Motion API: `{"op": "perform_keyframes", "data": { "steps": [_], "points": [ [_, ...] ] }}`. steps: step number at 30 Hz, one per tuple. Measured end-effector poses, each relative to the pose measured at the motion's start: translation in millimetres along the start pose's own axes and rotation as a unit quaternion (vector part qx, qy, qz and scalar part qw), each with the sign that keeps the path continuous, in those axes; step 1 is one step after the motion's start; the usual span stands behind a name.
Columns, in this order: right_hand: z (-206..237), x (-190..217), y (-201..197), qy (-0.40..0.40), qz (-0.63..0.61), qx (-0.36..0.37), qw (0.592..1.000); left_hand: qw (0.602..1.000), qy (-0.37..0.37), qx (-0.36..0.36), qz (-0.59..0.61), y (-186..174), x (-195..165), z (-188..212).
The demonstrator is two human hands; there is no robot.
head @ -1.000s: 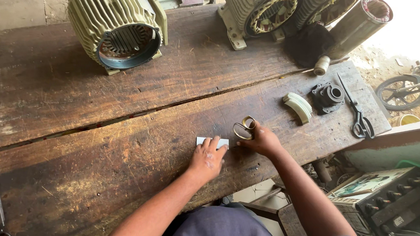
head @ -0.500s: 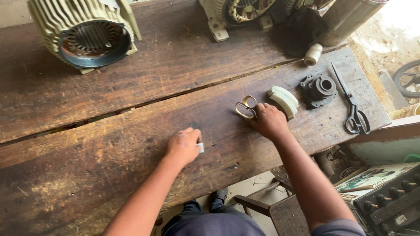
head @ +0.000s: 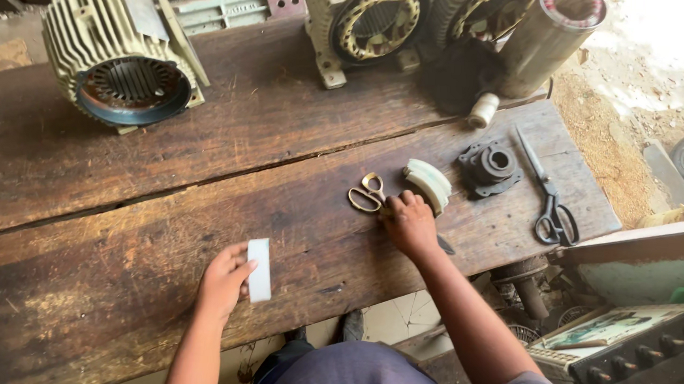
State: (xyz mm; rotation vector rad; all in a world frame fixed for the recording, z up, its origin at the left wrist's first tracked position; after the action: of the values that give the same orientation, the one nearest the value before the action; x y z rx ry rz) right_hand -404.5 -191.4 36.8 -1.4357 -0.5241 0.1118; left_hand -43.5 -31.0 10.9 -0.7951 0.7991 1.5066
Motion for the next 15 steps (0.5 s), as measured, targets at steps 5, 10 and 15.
{"op": "perform_keyframes", "data": {
  "steps": [5, 10, 15],
  "points": [
    [2, 13, 3, 0.003, -0.014, 0.037, 0.999, 0.999, -0.015, -0.028, 0.029, 1, 20, 20],
    [13, 43, -23, -0.039, -0.144, 0.066, 0.987, 1.0, -0.017, -0.002, -0.004, 2, 33, 22],
    [-50, 64, -77, -0.148, -0.018, 0.056, 0.987, 0.999, -0.02, -0.031, 0.029, -7, 38, 30]
  ]
}}
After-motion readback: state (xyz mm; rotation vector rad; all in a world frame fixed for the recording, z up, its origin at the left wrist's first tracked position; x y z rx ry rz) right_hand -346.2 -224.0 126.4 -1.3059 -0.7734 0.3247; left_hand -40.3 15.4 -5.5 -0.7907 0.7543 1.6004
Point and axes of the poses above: each hand's wrist, its own z-axis away from the middle knuckle, its own y-axis out of the palm, x = y × z, the point moved 6 cm from there along -z, towards the middle knuckle, and after that the axes turned 14 degrees about x, right-handed, at the moved point
